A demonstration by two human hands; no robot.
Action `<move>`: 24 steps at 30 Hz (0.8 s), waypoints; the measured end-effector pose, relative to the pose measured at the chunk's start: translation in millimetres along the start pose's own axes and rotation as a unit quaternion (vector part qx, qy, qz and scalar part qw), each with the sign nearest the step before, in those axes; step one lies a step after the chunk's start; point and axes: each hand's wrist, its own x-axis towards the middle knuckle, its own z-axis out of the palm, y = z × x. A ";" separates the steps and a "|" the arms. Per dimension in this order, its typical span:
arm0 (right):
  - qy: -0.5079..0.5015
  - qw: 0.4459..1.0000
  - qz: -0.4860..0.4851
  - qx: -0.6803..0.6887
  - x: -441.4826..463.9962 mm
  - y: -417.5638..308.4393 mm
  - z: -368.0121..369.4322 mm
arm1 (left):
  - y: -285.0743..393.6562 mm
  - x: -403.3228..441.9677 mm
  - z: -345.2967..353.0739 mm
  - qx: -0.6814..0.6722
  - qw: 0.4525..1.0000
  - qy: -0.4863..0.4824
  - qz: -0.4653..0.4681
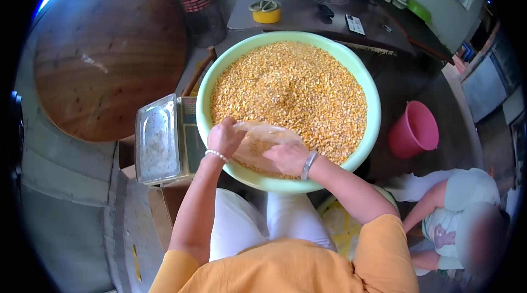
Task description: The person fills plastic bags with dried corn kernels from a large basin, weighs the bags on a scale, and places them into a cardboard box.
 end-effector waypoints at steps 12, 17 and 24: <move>0.132 0.990 -0.003 0.042 8.4 24.4 4.3 | 0.6 -36.9 30.7 0.134 0.956 0.083 0.249; 0.082 0.986 0.059 0.132 8.6 35.4 -1.8 | 7.0 -41.5 30.0 0.097 0.976 0.039 0.189; 0.283 0.927 0.107 0.221 7.9 37.3 -12.2 | 4.7 -55.7 20.0 -0.006 0.898 0.242 0.368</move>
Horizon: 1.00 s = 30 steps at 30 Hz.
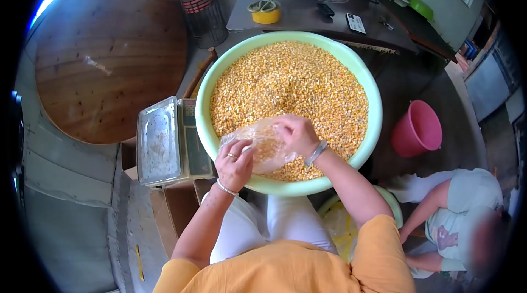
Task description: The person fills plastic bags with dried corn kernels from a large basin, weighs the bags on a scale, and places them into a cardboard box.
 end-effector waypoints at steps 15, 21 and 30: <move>-0.125 0.939 0.143 -0.286 4.1 67.3 -5.7 | -25.2 -0.4 13.3 0.086 0.952 -0.082 -0.280; -0.140 0.923 0.224 -0.279 9.6 55.8 -10.4 | -23.3 -2.3 19.6 0.023 0.956 -0.081 -0.283; 0.117 0.932 0.300 0.165 22.8 74.9 -23.7 | -22.6 -0.8 15.2 -0.007 0.941 -0.079 -0.329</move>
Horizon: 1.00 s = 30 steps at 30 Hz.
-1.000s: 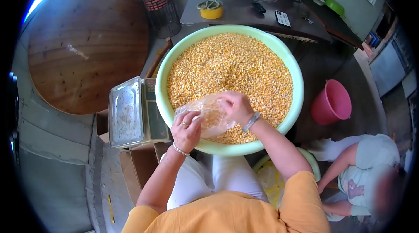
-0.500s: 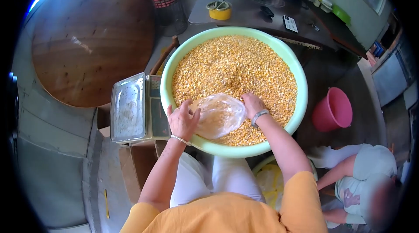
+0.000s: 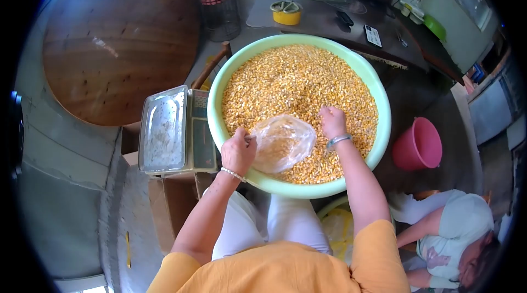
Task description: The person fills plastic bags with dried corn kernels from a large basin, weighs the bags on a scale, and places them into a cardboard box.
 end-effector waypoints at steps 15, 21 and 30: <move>-0.169 0.981 -0.091 -0.020 -53.2 -11.2 113.7 | -4.0 -4.9 -1.5 -0.016 1.000 0.018 0.020; -0.132 0.898 -0.234 -0.347 -78.3 -50.1 74.2 | -3.4 -5.5 -0.9 -0.034 0.999 0.038 0.019; -0.193 0.836 -0.309 -0.410 -59.2 -35.8 54.2 | -3.0 -2.8 -1.1 -0.022 0.998 0.053 0.038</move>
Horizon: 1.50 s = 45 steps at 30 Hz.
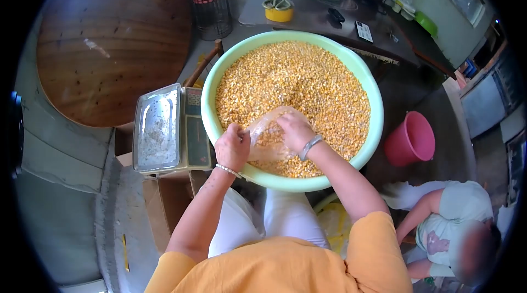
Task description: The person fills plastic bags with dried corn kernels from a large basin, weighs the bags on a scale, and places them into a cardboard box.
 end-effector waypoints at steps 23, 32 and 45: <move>0.007 0.963 0.262 -0.069 -29.4 92.2 -1.6 | 17.0 1.7 -12.0 0.012 0.996 -0.080 -0.032; -0.081 0.967 0.234 -0.053 -21.0 63.6 -12.4 | -0.6 -1.1 6.0 0.083 0.995 -0.051 0.033; 0.182 0.894 0.246 0.327 -5.1 80.8 -18.7 | -0.1 -2.3 -2.3 -0.034 0.999 0.014 -0.016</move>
